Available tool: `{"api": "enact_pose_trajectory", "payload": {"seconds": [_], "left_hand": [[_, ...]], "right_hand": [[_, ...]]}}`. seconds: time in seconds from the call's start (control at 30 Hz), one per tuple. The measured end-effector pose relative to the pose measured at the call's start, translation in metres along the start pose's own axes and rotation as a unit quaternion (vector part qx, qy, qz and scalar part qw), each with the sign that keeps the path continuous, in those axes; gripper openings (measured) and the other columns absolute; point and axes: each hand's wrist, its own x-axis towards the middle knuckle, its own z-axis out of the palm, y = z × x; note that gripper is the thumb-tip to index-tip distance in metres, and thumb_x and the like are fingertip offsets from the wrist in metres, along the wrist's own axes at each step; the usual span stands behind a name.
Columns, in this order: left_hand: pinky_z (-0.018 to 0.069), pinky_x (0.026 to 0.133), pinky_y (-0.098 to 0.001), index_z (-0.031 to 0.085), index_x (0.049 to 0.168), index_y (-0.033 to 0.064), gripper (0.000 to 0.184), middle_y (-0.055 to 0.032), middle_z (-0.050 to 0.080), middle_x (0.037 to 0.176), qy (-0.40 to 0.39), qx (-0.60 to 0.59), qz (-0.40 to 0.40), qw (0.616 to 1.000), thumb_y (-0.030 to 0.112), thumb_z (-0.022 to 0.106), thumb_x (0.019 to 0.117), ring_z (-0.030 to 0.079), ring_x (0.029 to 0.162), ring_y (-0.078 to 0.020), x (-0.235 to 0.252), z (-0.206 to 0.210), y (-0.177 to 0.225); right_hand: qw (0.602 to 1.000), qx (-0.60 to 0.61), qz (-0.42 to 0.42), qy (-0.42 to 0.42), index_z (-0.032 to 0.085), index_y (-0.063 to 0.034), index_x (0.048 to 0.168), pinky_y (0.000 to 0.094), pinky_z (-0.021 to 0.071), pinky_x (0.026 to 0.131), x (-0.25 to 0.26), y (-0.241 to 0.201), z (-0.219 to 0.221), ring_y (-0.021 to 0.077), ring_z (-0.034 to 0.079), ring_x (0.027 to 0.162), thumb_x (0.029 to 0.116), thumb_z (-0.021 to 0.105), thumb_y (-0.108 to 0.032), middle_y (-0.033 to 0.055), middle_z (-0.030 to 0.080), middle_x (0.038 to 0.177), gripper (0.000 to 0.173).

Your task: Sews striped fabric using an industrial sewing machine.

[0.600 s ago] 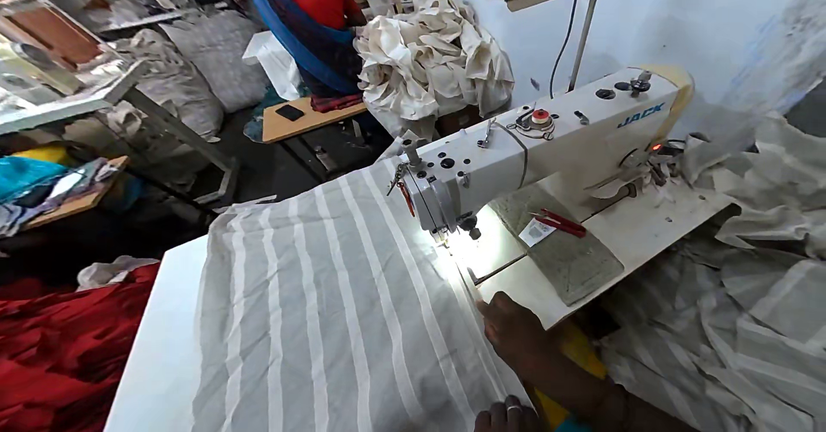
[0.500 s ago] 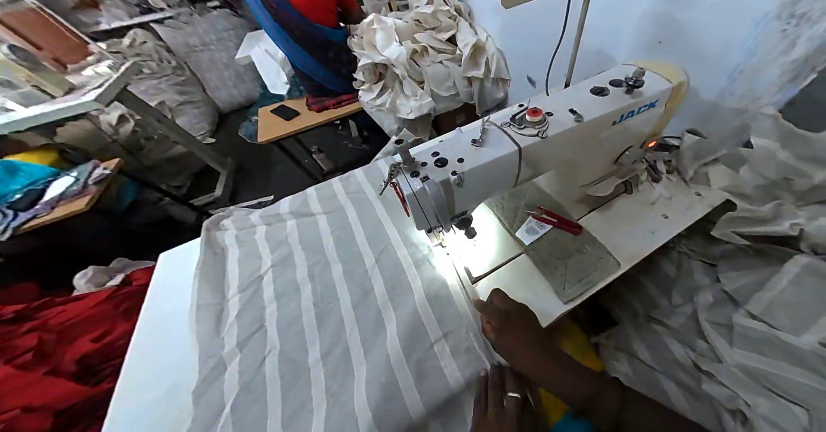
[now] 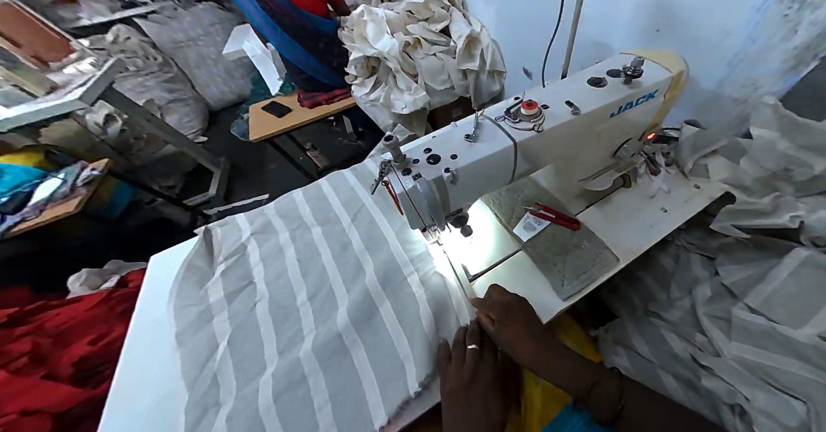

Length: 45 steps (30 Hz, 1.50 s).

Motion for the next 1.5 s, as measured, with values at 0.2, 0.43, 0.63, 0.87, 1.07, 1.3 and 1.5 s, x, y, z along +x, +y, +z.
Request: {"api": "enact_pose_trajectory", "payload": {"seconds": [0.2, 0.43, 0.63, 0.87, 1.07, 1.3, 1.5], "left_hand": [[0.0405, 0.111, -0.0627, 0.074, 0.125, 0.0096, 0.044, -0.0081, 0.067, 0.137, 0.036, -0.064, -0.002, 0.997, 0.031, 0.043, 0.1023, 0.061, 0.131, -0.0347, 0.027, 0.027, -0.04], [0.0526, 0.085, -0.0511, 0.078, 0.095, 0.0071, 0.013, -0.0124, 0.073, 0.098, 0.092, -0.028, 0.044, 0.994, 0.015, 0.069, 0.0904, 0.069, 0.095, -0.0314, 0.091, 0.041, -0.081], [0.058, 0.073, -0.0479, 0.074, 0.087, 0.0066, 0.016, -0.0103, 0.07, 0.092, 0.035, -0.121, 0.019, 0.992, 0.021, 0.068, 0.0906, 0.07, 0.086, -0.0283, 0.114, 0.035, -0.096], [0.0556, 0.063, -0.0485, 0.077, 0.089, 0.0082, 0.016, -0.0104, 0.069, 0.085, 0.08, -0.129, -0.083, 0.985, 0.023, 0.071, 0.0903, 0.069, 0.077, -0.0295, 0.107, 0.033, -0.092], [0.0563, 0.066, -0.0476, 0.08, 0.092, 0.0125, 0.015, -0.009, 0.071, 0.094, 0.073, -0.092, -0.057, 0.991, 0.024, 0.07, 0.0886, 0.069, 0.085, -0.0295, 0.106, 0.035, -0.091], [0.0452, 0.101, -0.058, 0.073, 0.084, 0.0047, 0.021, -0.0143, 0.067, 0.13, 0.049, -0.095, -0.113, 0.988, 0.023, 0.065, 0.0902, 0.059, 0.127, -0.0375, 0.113, 0.038, -0.097], [0.026, 0.119, -0.0596, 0.073, 0.084, 0.0051, 0.03, -0.0131, 0.054, 0.151, -0.051, -0.089, -0.172, 0.98, 0.033, 0.069, 0.0916, 0.039, 0.147, -0.0365, 0.131, 0.033, -0.103]], "right_hand": [[1.0, -0.011, -0.015, 0.021, 0.076, -0.0046, 0.116, 0.045, 0.0569, 0.083, 0.039, 0.001, -0.001, 0.0308, 0.069, 0.095, 0.1022, 0.057, -0.016, 0.0172, 0.068, 0.105, 0.026], [0.992, -0.055, -0.049, -0.099, 0.077, -0.0077, 0.117, 0.0518, 0.0513, 0.093, 0.084, 0.001, -0.033, 0.0343, 0.066, 0.109, 0.1006, 0.058, -0.015, 0.0182, 0.07, 0.11, 0.026], [0.985, -0.083, -0.151, 0.024, 0.075, -0.0085, 0.101, 0.0487, 0.0553, 0.08, 0.097, 0.023, -0.021, 0.0334, 0.064, 0.106, 0.0974, 0.064, -0.016, 0.0135, 0.068, 0.102, 0.014], [0.993, -0.019, -0.109, 0.028, 0.08, -0.0115, 0.103, 0.0521, 0.0531, 0.086, 0.105, 0.024, -0.031, 0.0322, 0.068, 0.1, 0.0982, 0.066, -0.023, 0.0138, 0.073, 0.098, 0.019], [0.972, -0.076, -0.206, 0.087, 0.081, -0.0129, 0.104, 0.0449, 0.0572, 0.079, 0.098, 0.034, -0.019, 0.0274, 0.069, 0.098, 0.0964, 0.069, -0.022, 0.0103, 0.072, 0.101, 0.017], [0.989, -0.067, -0.129, -0.003, 0.077, -0.008, 0.101, 0.0519, 0.055, 0.08, 0.116, 0.028, -0.03, 0.0313, 0.07, 0.095, 0.1013, 0.06, -0.026, 0.0139, 0.072, 0.095, 0.024], [0.993, -0.061, -0.07, 0.074, 0.077, -0.0071, 0.099, 0.0494, 0.0557, 0.082, 0.106, 0.013, -0.021, 0.0294, 0.068, 0.099, 0.0957, 0.067, -0.02, 0.0122, 0.072, 0.098, 0.017]]}}
